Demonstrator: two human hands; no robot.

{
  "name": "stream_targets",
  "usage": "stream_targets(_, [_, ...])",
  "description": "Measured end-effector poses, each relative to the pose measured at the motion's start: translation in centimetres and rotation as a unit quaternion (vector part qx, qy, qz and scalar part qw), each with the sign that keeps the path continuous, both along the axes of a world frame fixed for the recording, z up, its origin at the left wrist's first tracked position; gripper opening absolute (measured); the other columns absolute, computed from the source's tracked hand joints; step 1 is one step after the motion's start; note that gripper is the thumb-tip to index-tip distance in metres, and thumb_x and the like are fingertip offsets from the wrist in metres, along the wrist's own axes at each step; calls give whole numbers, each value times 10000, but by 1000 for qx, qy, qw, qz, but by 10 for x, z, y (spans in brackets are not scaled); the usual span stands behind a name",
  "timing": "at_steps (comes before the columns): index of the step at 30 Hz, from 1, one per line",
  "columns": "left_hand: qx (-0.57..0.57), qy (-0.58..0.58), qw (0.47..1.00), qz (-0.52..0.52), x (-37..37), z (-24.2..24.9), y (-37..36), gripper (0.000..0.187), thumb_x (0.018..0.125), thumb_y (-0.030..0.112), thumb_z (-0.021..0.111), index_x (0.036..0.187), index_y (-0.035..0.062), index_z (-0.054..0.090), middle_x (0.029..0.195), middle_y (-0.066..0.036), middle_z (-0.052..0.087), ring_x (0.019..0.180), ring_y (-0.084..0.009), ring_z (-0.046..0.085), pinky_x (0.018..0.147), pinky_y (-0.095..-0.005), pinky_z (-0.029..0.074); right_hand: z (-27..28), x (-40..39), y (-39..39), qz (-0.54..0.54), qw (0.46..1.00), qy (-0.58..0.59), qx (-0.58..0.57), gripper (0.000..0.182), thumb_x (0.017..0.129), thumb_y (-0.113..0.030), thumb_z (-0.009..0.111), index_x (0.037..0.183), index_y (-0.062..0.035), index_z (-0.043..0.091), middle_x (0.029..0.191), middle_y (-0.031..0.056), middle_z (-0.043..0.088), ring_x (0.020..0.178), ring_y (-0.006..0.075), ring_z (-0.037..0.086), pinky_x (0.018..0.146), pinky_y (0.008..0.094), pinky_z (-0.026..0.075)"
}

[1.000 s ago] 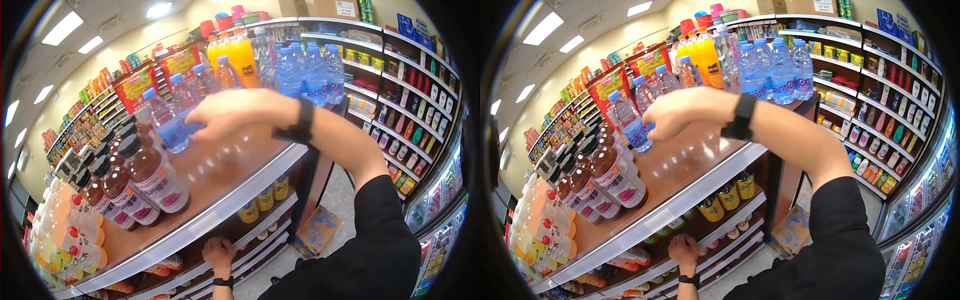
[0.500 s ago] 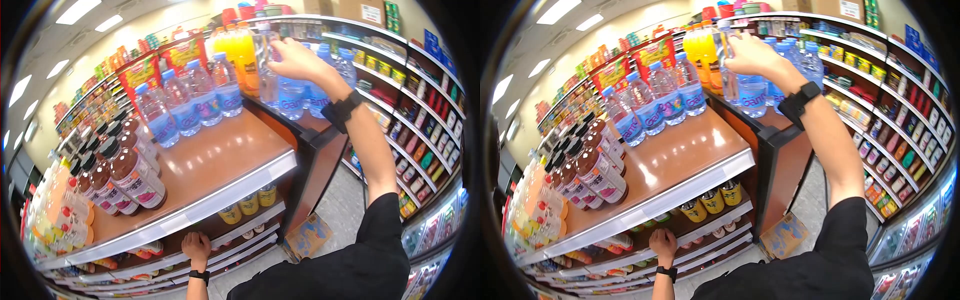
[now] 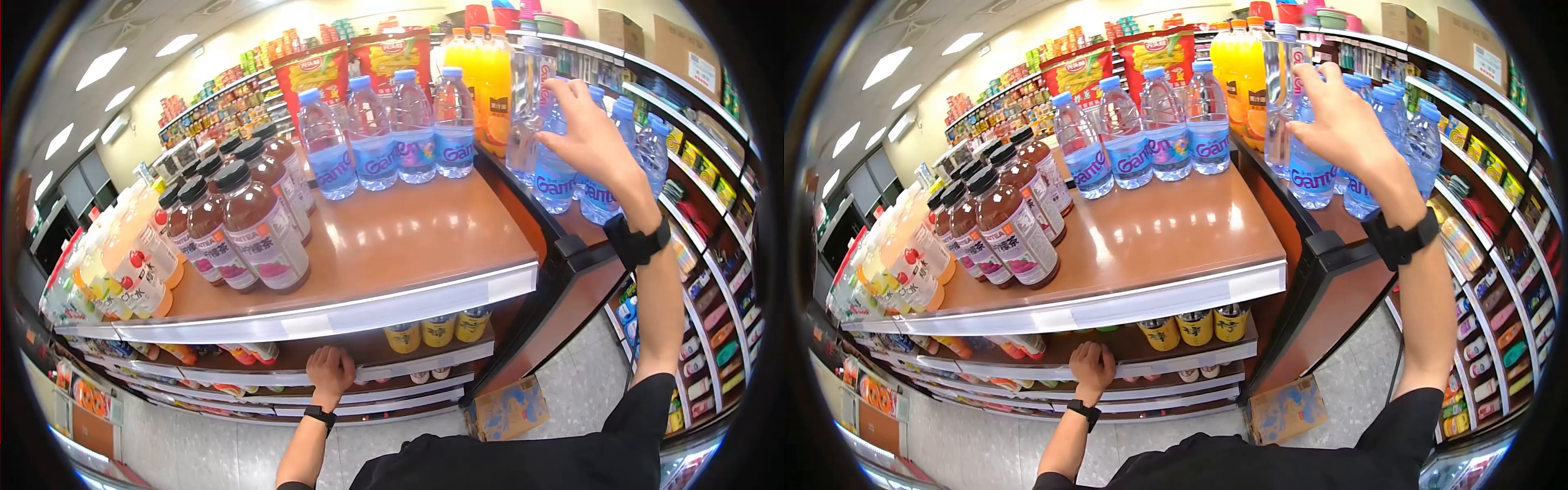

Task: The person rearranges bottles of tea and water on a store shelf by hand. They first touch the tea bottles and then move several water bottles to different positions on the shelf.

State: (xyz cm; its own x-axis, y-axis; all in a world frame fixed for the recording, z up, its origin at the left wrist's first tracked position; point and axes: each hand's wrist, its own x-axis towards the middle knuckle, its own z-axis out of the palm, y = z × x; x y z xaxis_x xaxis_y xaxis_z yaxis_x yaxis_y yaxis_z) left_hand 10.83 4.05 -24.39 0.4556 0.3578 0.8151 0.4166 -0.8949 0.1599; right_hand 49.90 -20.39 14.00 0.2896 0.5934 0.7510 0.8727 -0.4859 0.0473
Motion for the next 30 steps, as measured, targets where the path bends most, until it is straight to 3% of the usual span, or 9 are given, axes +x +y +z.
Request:
stream_targets(8, [8, -17, 1000, -4, 0, 4, -2, 145, 772, 95, 633, 687, 117, 518, 651, -78, 513, 596, -313, 539, 539, -436, 413, -11, -25, -4, 58, 996, -57, 48, 684, 833, -157, 766, 1428, -79, 439, 1353, 163, 516, 1113, 423, 632, 924, 480, 541])
stream_targets(12, [15, -27, 1000, 2, -1, 1, -2, 118, 755, 105, 643, 698, 127, 543, 653, -70, 520, 596, -309, 544, 542, -429, 425, -18, -55, 3, 96, 994, -44, 37, 677, 813, -89, 773, 1411, -80, 457, 1294, 157, 543, 1091, 421, 632, 876, 482, 557])
stream_targets(15, [1, -39, 999, -18, 2, 7, -5, 206, 798, 56, 637, 666, 90, 482, 641, -98, 500, 585, -334, 528, 537, -455, 409, -24, -72, 7, 121, 991, -51, -4, 631, 803, -23, 763, 1373, -97, 501, 1212, 132, 567, 1053, 389, 648, 802, 474, 575])
stream_targets(19, [3, -39, 999, -9, 2, 9, -5, 208, 801, 64, 642, 665, 89, 486, 638, -98, 501, 582, -336, 529, 533, -456, 407, -24, -73, 10, 149, 984, -99, 0, 639, 802, -29, 769, 1380, -98, 505, 1232, 135, 568, 1066, 387, 647, 799, 475, 577])
stream_targets(22, [4, -29, 1000, -7, 4, 12, -7, 206, 805, 63, 640, 666, 87, 489, 640, -100, 506, 580, -339, 529, 530, -456, 406, -10, -76, 12, 169, 977, -96, 85, 662, 796, -28, 775, 1399, -90, 506, 1249, 157, 575, 1076, 396, 641, 825, 441, 580])
stream_targets(24, [5, -33, 999, -22, 3, 13, -8, 203, 808, 62, 635, 667, 88, 491, 641, -99, 508, 582, -340, 533, 530, -454, 407, 8, -82, 18, 253, 954, -96, 131, 659, 804, -21, 772, 1408, -84, 517, 1268, 179, 583, 1105, 393, 639, 902, 411, 562])
stream_targets(25, [5, -29, 999, -24, 2, 11, -7, 203, 808, 62, 635, 667, 88, 491, 641, -99, 508, 582, -340, 533, 530, -454, 407, 13, -91, 23, 298, 944, -27, 140, 640, 812, -43, 774, 1400, -24, 522, 1253, 213, 600, 1128, 390, 633, 973, 406, 527])
stream_targets(27, [7, -15, 1000, -1, 0, 3, -3, 106, 756, 102, 652, 697, 140, 574, 670, -69, 562, 612, -308, 573, 545, -438, 439, 18, -97, 43, 318, 939, -17, 134, 651, 811, -84, 787, 1394, 15, 517, 1246, 228, 606, 1148, 394, 628, 998, 421, 511])
stream_targets(30, [1, -10, 1000, 3, 1, -1, -1, 99, 757, 101, 649, 699, 139, 578, 673, -75, 566, 616, -314, 578, 548, -438, 446, 16, -97, 86, 357, 926, 3, 124, 696, 800, -185, 808, 1371, 81, 512, 1233, 264, 614, 1172, 413, 616, 1027, 445, 488])
